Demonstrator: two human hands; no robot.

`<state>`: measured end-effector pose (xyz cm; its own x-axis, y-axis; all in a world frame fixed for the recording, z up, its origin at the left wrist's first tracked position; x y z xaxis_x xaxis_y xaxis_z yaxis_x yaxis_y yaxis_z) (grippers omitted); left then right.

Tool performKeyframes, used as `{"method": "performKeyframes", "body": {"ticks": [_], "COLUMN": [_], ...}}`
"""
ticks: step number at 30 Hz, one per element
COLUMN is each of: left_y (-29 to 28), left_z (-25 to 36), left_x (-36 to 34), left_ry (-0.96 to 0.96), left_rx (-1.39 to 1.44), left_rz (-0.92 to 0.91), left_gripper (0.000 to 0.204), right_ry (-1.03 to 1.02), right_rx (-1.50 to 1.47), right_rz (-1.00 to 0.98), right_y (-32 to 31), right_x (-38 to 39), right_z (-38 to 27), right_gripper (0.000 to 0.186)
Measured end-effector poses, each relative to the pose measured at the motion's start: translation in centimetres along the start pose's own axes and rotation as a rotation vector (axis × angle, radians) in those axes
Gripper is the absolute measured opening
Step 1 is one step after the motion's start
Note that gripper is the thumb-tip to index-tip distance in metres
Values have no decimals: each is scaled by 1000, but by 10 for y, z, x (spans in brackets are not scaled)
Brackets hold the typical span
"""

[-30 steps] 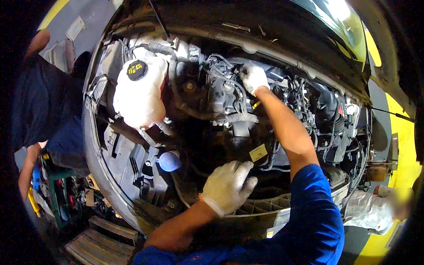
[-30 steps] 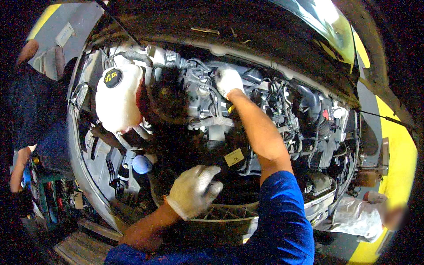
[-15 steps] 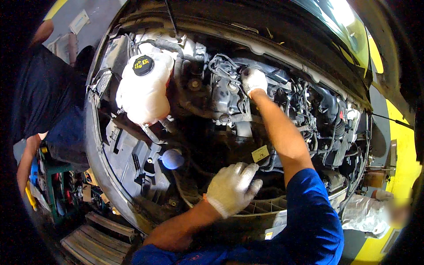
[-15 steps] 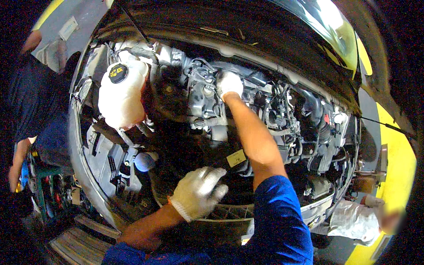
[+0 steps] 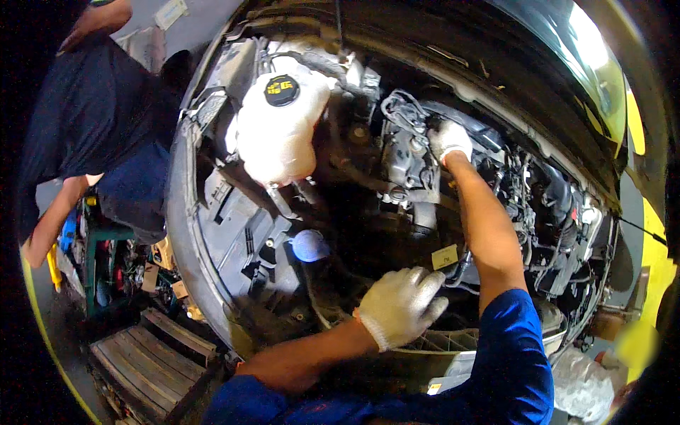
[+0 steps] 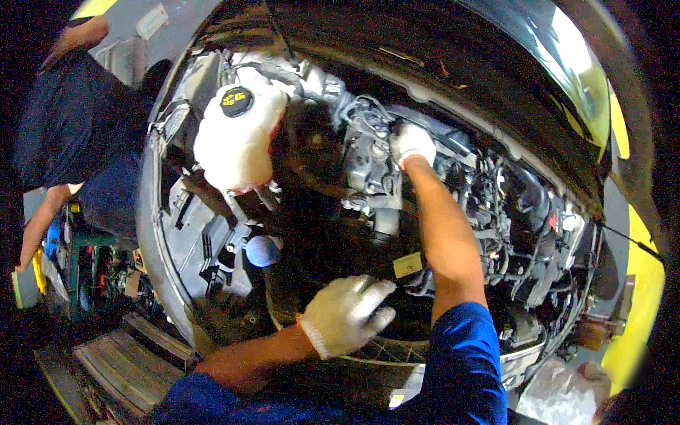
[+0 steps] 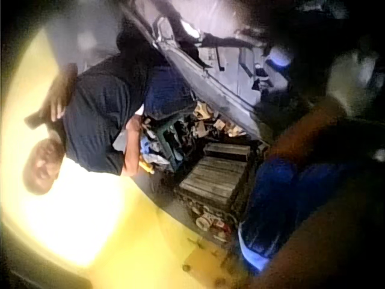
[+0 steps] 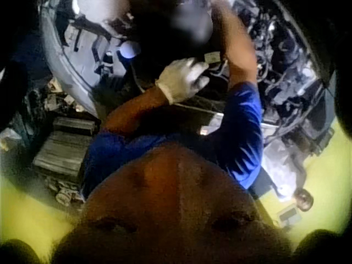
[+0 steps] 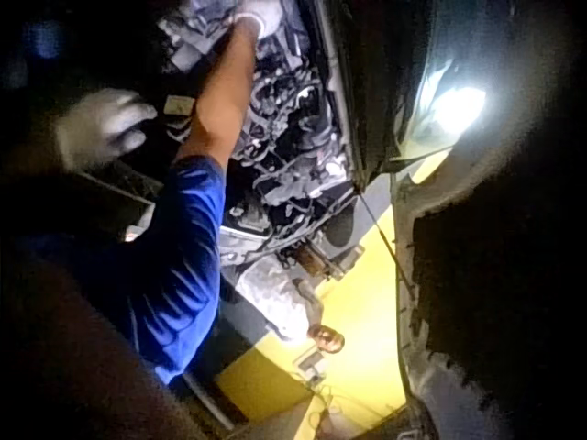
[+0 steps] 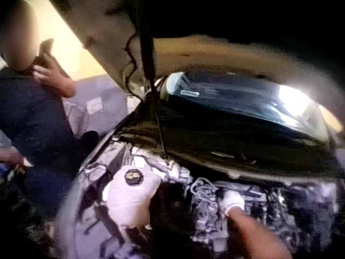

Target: The person uses a ratchet to loosen bolts on an engine and then uses their hands to disconnect electrical connectors and hoses from the engine block.

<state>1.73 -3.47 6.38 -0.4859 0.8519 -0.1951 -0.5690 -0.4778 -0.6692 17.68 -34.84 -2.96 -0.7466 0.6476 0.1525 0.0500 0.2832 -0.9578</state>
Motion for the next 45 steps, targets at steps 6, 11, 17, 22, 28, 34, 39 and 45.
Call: {"method": "performKeyframes", "body": {"ticks": [6,11,17,22,28,34,39,45], "left_y": [8,7,14,20,9,-3,3,10], "left_z": [-5,0,-6,-3,-3,-3,-11,3], "left_x": [10,9,9,10,20,-1,-6,3], "left_ry": [-18,-68,-53,-58,-71,-49,-52,-6], "left_rx": [-3,-13,18,6,-15,-25,6,-43], "left_rz": [-121,-125,-47,-75,-124,-254,-128,-192], "left_gripper": [45,40,37,40,44,46,43,43], "right_ry": [-33,-111,-80,-45,-71,-156,-127,-100], "right_rx": [74,16,115,144,60,122,85,68], "right_rz": [99,151,140,97,117,64,88,136], "right_y": [17,24,23,25,28,8,15,7], "right_x": [3,-12,-10,-11,2,0,-6,16], "right_z": [5,-4,-6,-3,0,-14,-13,9], "right_gripper": [27,28,28,30,35,23,33,29]}}
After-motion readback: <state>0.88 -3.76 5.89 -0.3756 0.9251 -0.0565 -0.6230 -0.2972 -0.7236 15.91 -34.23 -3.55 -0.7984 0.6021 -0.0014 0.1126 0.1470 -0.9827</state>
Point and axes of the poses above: each hand's wrist, its own x-axis away from the middle knuckle, its own y-axis out of the palm, z = x × y, the point moved 5 cm from there along -x, towards the middle knuckle, and after that the axes turned 10 degrees about -x, right-handed, at the moved point
